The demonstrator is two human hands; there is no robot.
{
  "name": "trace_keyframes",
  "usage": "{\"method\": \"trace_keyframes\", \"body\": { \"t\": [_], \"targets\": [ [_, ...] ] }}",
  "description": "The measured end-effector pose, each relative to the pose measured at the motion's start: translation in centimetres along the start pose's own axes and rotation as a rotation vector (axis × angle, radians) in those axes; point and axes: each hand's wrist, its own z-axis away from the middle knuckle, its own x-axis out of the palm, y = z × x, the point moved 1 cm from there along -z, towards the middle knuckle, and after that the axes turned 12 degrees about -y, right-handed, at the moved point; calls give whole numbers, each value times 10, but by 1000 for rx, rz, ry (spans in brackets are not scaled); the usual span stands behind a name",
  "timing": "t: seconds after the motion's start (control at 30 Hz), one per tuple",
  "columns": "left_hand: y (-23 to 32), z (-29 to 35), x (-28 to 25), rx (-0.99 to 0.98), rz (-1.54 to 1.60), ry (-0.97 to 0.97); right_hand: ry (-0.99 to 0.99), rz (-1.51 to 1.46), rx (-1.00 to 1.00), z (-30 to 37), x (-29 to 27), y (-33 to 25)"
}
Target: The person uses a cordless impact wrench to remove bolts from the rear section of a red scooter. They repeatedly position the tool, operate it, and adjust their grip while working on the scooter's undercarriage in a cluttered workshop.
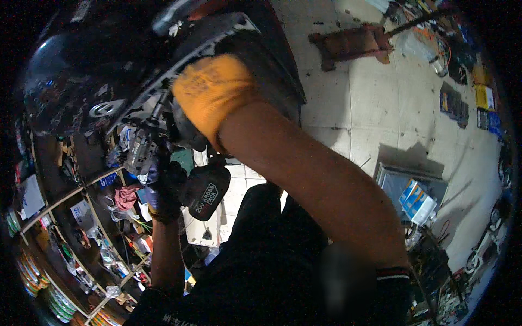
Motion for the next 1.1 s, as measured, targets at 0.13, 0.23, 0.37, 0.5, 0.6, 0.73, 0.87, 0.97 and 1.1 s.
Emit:
{"method": "trace_keyframes", "body": {
  "t": [0.13, 0.23, 0.37, 0.5, 0.6, 0.73, 0.87, 0.97, 1.1],
  "targets": [
    [4, -1, -4, 12, 37, 7, 65, 132, 20, -3, 1, -7],
    [-11, 2, -22, 54, -65, 77, 42, 124, 1, -4, 1, -11],
    [8, -2, -1, 40, 25, 38, 35, 168, 44, -1, 1, -13],
    [-3, -3, -10, 110, 153, -2, 88, 164, 62, 4, -6, -24],
    [14, -2, 4, 126, 274, -25, -31, 179, 107, -2, 1, -21],
    [20, -6, 16, 215, 206, 22, -71, 238, 176, -1, -2, -19],
    [23, -1, 12, 142, 254, -11, -6, 244, 156, -1, -3, -20],
    [23, -1, 11, 206, 182, -47, -36, 242, 162, -3, 1, -18],
    [19, 0, 3, 137, 169, -35, -64, 229, 162, -3, -2, -22]
  ]
}}
